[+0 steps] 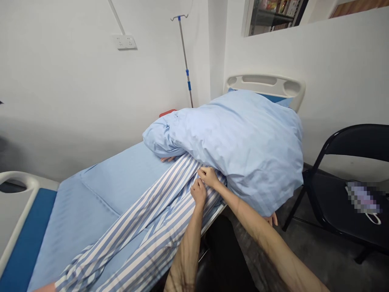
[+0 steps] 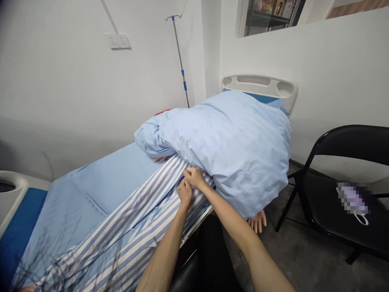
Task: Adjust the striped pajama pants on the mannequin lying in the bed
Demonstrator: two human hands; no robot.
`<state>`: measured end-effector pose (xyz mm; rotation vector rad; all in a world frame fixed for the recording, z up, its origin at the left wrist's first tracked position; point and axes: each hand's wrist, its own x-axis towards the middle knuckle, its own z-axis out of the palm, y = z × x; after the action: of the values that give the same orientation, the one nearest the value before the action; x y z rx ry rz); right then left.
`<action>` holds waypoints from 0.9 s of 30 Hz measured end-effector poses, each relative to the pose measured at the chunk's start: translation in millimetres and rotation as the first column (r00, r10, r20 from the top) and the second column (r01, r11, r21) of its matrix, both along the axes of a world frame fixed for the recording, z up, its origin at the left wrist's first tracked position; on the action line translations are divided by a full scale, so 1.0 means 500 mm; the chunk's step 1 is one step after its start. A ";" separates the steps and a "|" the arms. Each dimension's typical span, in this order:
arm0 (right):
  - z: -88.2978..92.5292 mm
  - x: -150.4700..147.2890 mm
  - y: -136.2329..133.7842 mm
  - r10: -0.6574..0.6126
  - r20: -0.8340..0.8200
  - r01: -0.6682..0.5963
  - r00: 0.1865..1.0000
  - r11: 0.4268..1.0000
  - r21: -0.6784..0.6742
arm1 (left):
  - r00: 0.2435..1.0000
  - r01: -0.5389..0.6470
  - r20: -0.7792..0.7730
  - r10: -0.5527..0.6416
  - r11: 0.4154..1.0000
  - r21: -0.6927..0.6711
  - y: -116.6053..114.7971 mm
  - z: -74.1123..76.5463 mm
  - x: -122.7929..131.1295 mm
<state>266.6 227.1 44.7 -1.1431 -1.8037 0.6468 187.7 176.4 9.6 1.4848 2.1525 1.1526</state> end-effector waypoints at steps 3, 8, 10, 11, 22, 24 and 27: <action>-0.028 0.014 0.005 -0.073 -0.015 0.073 0.997 0.997 -0.026 | 1.000 0.000 0.002 0.000 1.000 -0.011 0.003 -0.006 0.003; -0.063 0.022 0.004 -0.154 -0.006 0.153 0.988 0.987 -0.048 | 1.000 -0.001 0.021 0.002 1.000 -0.018 0.007 -0.010 0.009; -0.061 0.021 0.003 -0.142 0.020 0.143 0.990 0.989 -0.047 | 0.999 0.007 0.053 -0.006 1.000 -0.014 0.005 -0.007 0.007; -0.058 0.020 0.002 -0.138 0.035 0.139 0.990 0.990 -0.035 | 0.997 0.012 0.075 -0.011 1.000 -0.009 0.003 -0.005 0.005; -0.044 0.021 0.004 -0.130 -0.130 0.116 0.983 0.987 -0.110 | 0.860 0.075 0.500 -0.101 0.995 0.071 0.039 0.088 0.018; -0.043 0.022 0.006 -0.114 -0.193 0.089 0.975 0.987 -0.133 | 0.850 0.060 0.518 -0.097 0.994 0.088 0.053 0.088 0.033; -0.044 0.025 0.007 -0.123 -0.237 0.087 0.964 0.984 -0.155 | 0.943 0.072 0.321 -0.090 0.995 0.068 0.063 0.056 0.049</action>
<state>278.9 230.6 22.6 -1.1892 -1.4965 0.8275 212.1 208.0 37.8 1.2861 1.8358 1.3313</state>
